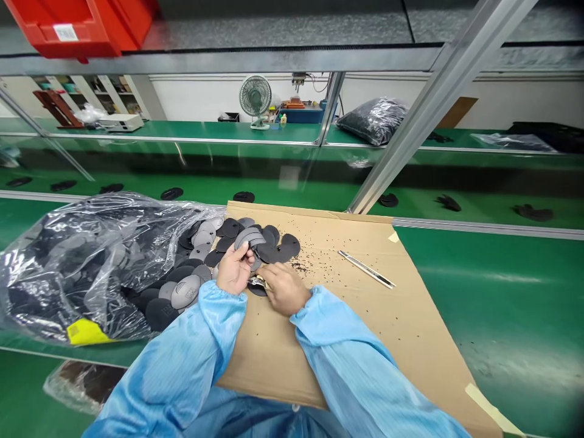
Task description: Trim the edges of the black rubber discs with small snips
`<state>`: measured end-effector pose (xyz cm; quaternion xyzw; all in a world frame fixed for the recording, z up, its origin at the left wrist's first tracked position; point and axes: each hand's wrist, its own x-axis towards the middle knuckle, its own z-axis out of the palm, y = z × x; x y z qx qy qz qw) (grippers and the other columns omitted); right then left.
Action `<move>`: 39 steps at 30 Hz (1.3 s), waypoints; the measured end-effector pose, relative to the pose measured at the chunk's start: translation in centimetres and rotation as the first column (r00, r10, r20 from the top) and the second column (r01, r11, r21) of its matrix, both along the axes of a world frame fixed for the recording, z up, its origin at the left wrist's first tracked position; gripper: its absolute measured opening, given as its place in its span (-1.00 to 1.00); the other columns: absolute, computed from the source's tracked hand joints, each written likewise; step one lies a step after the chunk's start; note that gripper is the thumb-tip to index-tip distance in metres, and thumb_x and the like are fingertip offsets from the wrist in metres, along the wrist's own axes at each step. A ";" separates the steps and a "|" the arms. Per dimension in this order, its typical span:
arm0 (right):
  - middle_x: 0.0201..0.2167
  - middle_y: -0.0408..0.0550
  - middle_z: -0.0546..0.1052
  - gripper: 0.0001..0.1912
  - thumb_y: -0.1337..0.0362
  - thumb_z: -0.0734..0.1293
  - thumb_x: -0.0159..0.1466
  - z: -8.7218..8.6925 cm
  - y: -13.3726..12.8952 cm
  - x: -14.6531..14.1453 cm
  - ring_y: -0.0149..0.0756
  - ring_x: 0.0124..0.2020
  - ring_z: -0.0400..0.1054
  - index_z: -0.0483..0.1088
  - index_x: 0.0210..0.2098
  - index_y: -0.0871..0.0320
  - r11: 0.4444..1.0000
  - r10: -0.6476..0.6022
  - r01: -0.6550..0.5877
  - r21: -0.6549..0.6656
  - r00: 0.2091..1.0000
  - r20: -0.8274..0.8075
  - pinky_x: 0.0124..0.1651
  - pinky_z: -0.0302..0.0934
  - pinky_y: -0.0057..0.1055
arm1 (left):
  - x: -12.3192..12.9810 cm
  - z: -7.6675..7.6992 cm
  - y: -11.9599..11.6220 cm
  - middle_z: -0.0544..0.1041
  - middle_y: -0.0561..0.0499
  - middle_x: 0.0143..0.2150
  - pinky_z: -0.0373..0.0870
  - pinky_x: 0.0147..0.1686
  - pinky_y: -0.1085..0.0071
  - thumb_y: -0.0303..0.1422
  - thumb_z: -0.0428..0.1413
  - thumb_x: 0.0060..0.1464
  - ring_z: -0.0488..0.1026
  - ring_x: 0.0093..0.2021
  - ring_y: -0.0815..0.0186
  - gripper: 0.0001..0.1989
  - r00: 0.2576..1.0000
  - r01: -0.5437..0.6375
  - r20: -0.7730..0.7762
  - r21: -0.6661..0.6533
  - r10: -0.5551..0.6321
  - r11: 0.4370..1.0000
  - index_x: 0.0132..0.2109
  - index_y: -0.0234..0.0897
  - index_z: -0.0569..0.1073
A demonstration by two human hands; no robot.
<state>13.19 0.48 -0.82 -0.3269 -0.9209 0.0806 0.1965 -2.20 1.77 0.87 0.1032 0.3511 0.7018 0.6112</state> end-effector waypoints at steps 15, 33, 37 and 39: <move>-0.50 -0.17 0.39 -0.70 0.09 0.38 0.08 0.5 0.7 2.4 -0.37 -0.52 0.26 0.36 -0.27 0.13 0.717 -0.592 -0.078 -0.693 0.457 -0.664 -0.41 0.22 -0.41 | 1.2 -0.9 -0.9 0.55 -0.06 -0.19 0.45 -0.21 0.28 -0.31 0.27 -0.06 0.51 -0.17 0.24 -0.59 0.938 0.218 -0.294 0.093 -0.182 0.972 -0.05 -0.21 0.35; -0.57 -0.22 0.30 -0.68 0.03 0.40 0.08 0.5 0.8 2.3 -0.42 -0.54 0.18 0.34 -0.38 0.14 0.723 -0.631 0.002 -0.691 0.409 -0.659 -0.43 0.13 -0.45 | 2.1 -0.7 -1.8 0.52 -0.07 -0.26 0.50 -0.52 0.39 -0.33 0.39 -0.29 0.48 -0.35 0.26 -0.53 0.845 0.283 -0.468 -0.023 -0.260 0.959 -0.18 -0.36 0.45; -0.56 -0.21 0.31 -0.78 0.10 0.32 0.16 0.8 0.5 2.8 -0.41 -0.53 0.15 0.34 -0.39 0.14 0.810 -0.550 0.157 -0.564 0.537 -0.640 -0.42 0.10 -0.45 | 2.1 -0.5 -2.0 0.53 -0.09 -0.25 0.50 -0.52 0.38 -0.33 0.39 -0.30 0.49 -0.34 0.24 -0.52 0.839 0.302 -0.466 -0.029 -0.280 0.953 -0.18 -0.36 0.46; -0.56 -0.21 0.32 -0.79 0.11 0.31 0.17 1.0 0.5 2.9 -0.40 -0.53 0.15 0.34 -0.39 0.14 0.827 -0.512 0.135 -0.546 0.584 -0.630 -0.41 0.10 -0.45 | 2.2 -0.6 -2.0 0.54 -0.09 -0.26 0.50 -0.50 0.37 -0.32 0.39 -0.30 0.50 -0.35 0.24 -0.53 0.843 0.302 -0.459 -0.027 -0.280 0.953 -0.19 -0.37 0.46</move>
